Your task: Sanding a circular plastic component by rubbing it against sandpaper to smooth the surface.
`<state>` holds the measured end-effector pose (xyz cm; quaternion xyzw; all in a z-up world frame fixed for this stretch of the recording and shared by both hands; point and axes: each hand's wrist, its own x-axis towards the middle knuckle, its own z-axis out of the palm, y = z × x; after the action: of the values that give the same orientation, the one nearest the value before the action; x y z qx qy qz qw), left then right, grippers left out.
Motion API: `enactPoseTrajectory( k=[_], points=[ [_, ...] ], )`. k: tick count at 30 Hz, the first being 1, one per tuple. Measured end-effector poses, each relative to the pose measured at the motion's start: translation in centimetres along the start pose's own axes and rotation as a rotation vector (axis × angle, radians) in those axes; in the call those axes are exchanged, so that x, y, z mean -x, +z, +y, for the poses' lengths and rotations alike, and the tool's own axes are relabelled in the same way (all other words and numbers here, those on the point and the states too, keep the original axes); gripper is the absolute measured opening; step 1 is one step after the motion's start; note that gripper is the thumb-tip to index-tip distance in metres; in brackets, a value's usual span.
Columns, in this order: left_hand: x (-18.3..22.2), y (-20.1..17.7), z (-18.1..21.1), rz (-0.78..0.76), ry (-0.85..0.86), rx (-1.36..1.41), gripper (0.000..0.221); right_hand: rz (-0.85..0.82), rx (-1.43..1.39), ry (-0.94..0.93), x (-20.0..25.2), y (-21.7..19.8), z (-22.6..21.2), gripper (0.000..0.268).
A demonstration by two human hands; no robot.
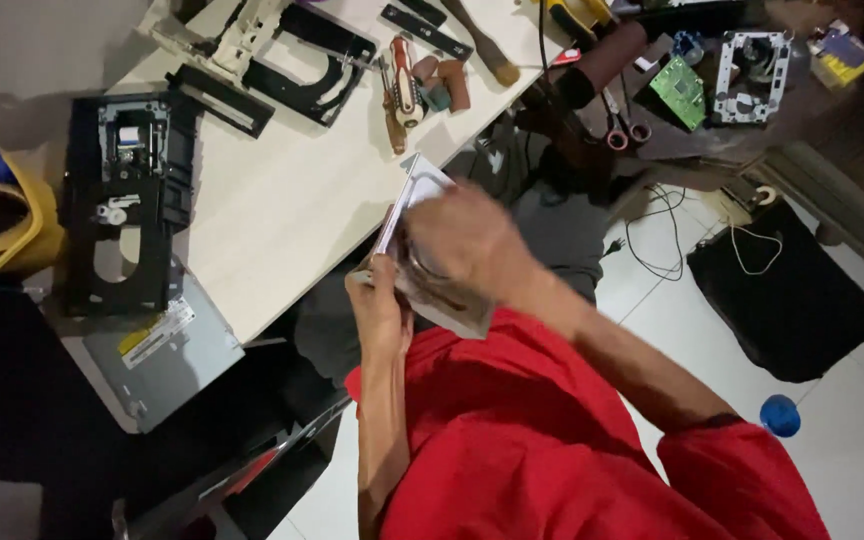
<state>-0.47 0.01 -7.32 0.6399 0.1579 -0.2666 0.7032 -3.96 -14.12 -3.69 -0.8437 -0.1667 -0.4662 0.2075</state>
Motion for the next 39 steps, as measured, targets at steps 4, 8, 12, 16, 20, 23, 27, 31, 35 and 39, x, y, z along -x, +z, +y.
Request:
enactPoseTrajectory(
  k=[4, 8, 12, 16, 20, 23, 27, 31, 35, 39],
  points=[
    [-3.1, -1.2, -3.7, 0.026, 0.033, -0.068, 0.094, 0.042, -0.106, -0.009, 0.3, 0.3, -0.5, 0.011],
    [0.9, 0.5, -0.7, 0.06, 0.197, -0.076, 0.074, 0.059, -0.245, 0.118, -0.3, -0.4, 0.5, 0.012],
    [-2.0, -2.0, -2.8, -0.211, 0.431, 0.163, 0.052, 0.01, -0.323, 0.13, -1.1, -1.3, -3.9, 0.019],
    [4.0, 0.2, 2.0, -0.105, 0.381, 0.07, 0.046, 0.048, -0.294, 0.264, -0.1, -0.1, -1.1, 0.016],
    [1.5, -1.0, 0.6, -0.132, 0.511, 0.145, 0.043, 0.088, -0.254, 0.378, -3.2, -0.9, -1.3, 0.014],
    [2.2, 0.0, 1.0, -0.136, 0.522, 0.152, 0.049, 0.047, -0.238, 0.389, -3.2, -1.3, 0.3, 0.014],
    [5.1, -0.5, 3.3, -0.018, 0.404, -0.019, 0.086, 0.062, -0.312, 0.182, -1.9, -0.6, -1.7, 0.015],
    [4.3, 1.3, 4.1, -0.143, 0.67, 0.197, 0.051, 0.127, -0.2, 0.256, -1.7, 0.0, 1.2, 0.011],
    [5.4, 1.4, 5.7, -0.163, 0.589, 0.076, 0.06, 0.18, -0.227, 0.256, -1.8, 0.7, 1.4, 0.01],
    [0.7, -1.6, -1.7, 0.016, 0.343, -0.015, 0.078, 0.188, -0.25, 0.232, -3.3, 0.3, 0.8, 0.009]
  ],
)
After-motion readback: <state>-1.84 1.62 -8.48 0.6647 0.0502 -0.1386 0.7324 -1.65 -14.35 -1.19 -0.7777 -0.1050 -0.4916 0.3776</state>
